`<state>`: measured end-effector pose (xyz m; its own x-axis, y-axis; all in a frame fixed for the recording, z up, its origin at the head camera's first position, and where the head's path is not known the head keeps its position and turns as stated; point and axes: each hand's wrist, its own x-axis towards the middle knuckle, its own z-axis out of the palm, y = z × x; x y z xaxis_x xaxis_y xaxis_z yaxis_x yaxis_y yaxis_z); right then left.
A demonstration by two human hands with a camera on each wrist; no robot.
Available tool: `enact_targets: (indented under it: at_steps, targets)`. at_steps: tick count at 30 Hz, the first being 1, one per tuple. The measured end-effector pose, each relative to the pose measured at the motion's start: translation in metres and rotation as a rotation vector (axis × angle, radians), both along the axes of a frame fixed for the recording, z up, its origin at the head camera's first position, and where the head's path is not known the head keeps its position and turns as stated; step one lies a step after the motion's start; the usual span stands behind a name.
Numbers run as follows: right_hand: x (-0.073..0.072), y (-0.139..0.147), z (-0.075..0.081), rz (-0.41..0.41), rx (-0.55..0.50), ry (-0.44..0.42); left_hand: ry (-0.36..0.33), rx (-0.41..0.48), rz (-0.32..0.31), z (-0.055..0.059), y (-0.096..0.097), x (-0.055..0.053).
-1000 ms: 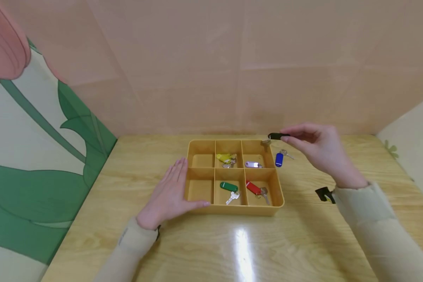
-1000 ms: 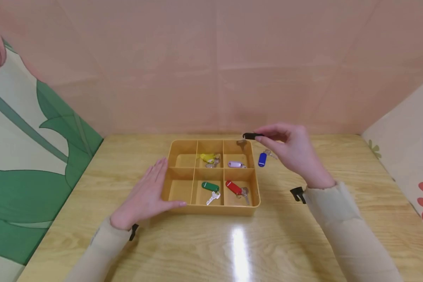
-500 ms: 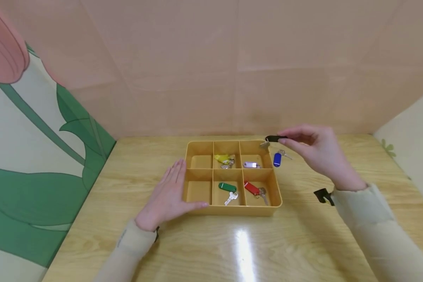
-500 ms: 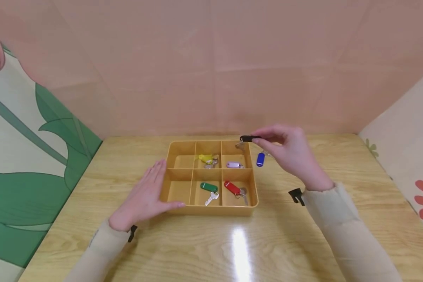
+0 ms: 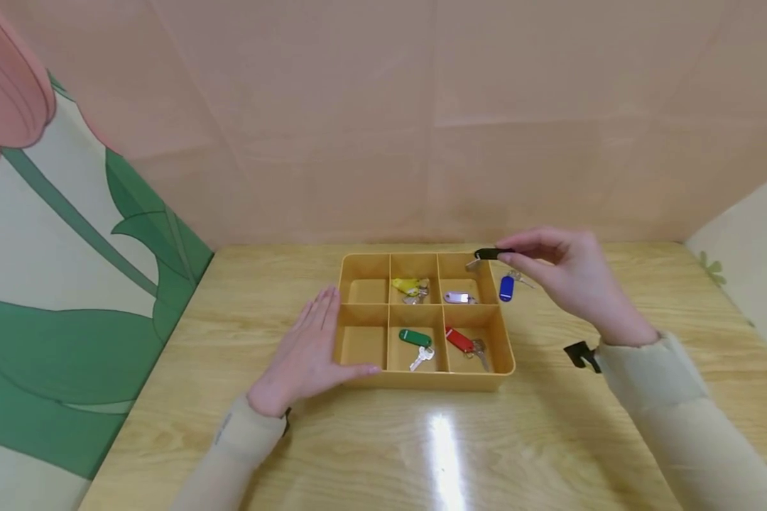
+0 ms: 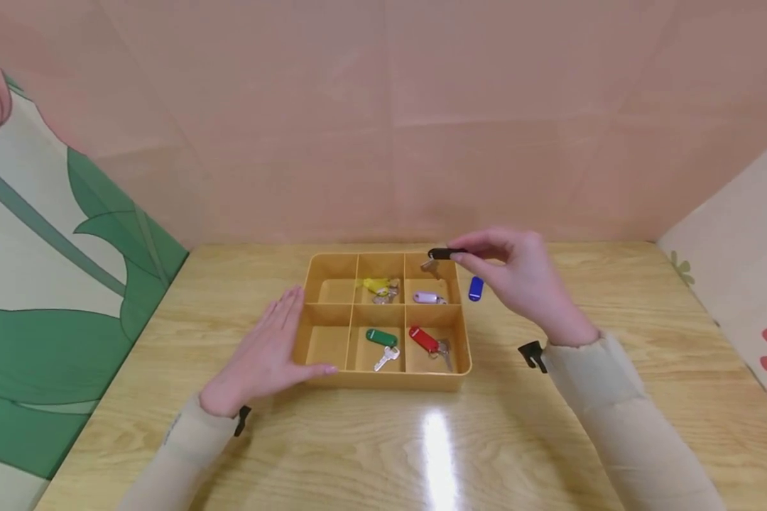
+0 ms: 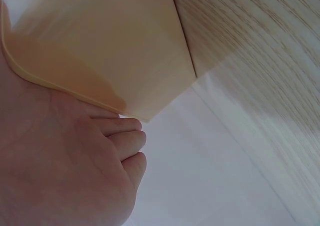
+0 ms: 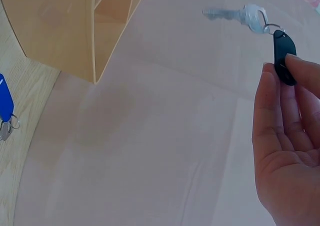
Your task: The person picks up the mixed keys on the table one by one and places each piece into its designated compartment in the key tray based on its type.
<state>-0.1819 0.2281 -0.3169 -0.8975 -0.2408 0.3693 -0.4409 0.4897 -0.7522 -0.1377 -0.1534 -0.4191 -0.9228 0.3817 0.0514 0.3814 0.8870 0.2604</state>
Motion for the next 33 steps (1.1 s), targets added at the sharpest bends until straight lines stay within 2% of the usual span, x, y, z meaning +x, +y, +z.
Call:
enact_targets:
  at_steps: [9, 16, 24, 33]
  targets:
    - [0.001, -0.001, -0.004, 0.004, -0.014, -0.044, -0.003, -0.011, -0.005, 0.0, -0.001, 0.002]
    - [-0.001, -0.005, -0.006, 0.021, -0.01, -0.009, 0.006, -0.005, -0.013, 0.002, 0.001, -0.001]
    - [-0.001, -0.013, -0.003, 0.051, -0.006, -0.014, -0.004, -0.008, 0.002, 0.002, 0.001, 0.0]
    - [0.002, -0.017, -0.004, 0.049, -0.025, -0.022, -0.01, -0.011, -0.01, 0.0, 0.003, -0.001]
